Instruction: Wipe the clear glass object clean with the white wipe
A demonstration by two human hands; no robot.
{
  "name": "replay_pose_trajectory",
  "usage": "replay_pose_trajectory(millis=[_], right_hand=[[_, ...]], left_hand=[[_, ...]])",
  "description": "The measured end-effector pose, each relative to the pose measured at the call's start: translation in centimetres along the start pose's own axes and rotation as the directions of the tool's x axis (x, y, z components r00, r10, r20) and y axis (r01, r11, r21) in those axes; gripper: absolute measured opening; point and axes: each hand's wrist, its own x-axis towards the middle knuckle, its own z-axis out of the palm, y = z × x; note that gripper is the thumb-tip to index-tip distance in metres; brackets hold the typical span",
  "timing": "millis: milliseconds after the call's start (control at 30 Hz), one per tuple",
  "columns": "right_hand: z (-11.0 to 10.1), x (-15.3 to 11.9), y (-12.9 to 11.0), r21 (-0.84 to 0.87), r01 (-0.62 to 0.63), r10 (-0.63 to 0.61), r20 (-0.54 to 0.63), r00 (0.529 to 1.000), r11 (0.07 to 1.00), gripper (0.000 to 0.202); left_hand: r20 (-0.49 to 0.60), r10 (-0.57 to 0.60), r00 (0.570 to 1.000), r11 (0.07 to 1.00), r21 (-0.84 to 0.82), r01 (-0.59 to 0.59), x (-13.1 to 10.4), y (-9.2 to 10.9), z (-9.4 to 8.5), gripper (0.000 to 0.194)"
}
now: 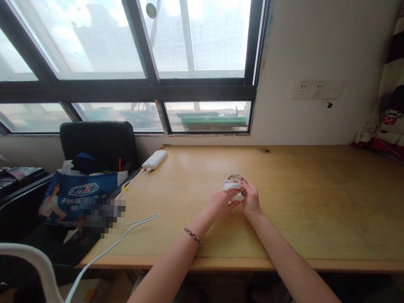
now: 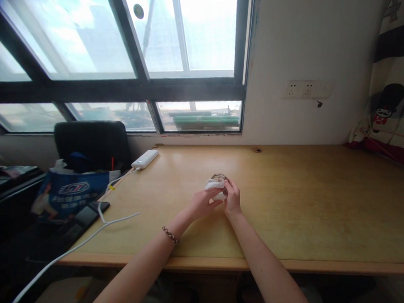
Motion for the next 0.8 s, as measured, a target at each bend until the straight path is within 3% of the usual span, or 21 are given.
replay_pose_trajectory(millis=[100,167,233,300,367,433,500,600,667,733,800], right_hand=[[0.1,0.0,-0.4,0.018,-0.005,0.005,-0.006,1.000,1.000,0.030],[0.2,0.0,-0.6,0.039,-0.010,0.009,0.019,1.000,0.999,0.031],[0.1,0.0,-0.7,0.080,-0.051,0.047,0.051,0.998,0.996,0.033],[-0.1,0.2,-0.5,0.130,-0.111,0.104,0.063,0.993,0.985,0.034],[-0.4,0.4,-0.1,0.165,-0.159,0.150,0.062,0.987,0.973,0.032],[-0.6,0.6,0.3,0.167,-0.163,0.155,0.059,0.986,0.972,0.028],[-0.6,0.9,0.7,0.148,-0.129,0.124,0.041,0.991,0.981,0.023],[-0.3,1.1,0.6,0.172,-0.107,0.098,0.065,0.993,0.979,0.022],[-0.1,1.0,0.2,0.219,-0.164,0.129,0.166,0.978,0.962,0.025],[0.0,0.9,-0.2,0.239,-0.225,0.165,0.248,0.955,0.944,0.028],[-0.1,0.9,-0.4,0.233,-0.246,0.191,0.236,0.953,0.941,0.029]], left_hand=[[-0.043,-0.104,0.994,0.989,0.099,0.107,-0.1,-0.2,0.1,0.031],[-0.068,-0.121,0.990,0.989,0.071,0.126,-0.1,-0.2,0.0,0.030],[-0.106,-0.131,0.986,0.988,-0.090,0.122,0.0,-0.1,-0.1,0.027],[-0.150,-0.185,0.971,0.926,-0.358,0.121,0.1,0.0,-0.3,0.025],[-0.168,-0.281,0.945,0.769,-0.628,0.117,0.4,-0.2,-0.6,0.025],[-0.139,-0.389,0.911,0.552,-0.827,0.109,0.6,-0.7,-0.9,0.028],[-0.055,-0.478,0.877,0.300,-0.948,0.104,0.8,-1.2,-1.1,0.030],[0.093,-0.498,0.862,-0.028,-0.995,0.092,0.8,-1.5,-1.3,0.030],[0.158,-0.463,0.872,-0.143,-0.984,0.102,0.8,-1.4,-1.2,0.027],[0.202,-0.441,0.874,-0.191,-0.973,0.128,0.8,-1.1,-0.9,0.024],[0.231,-0.444,0.866,-0.207,-0.967,0.151,0.8,-0.8,-0.5,0.023]])
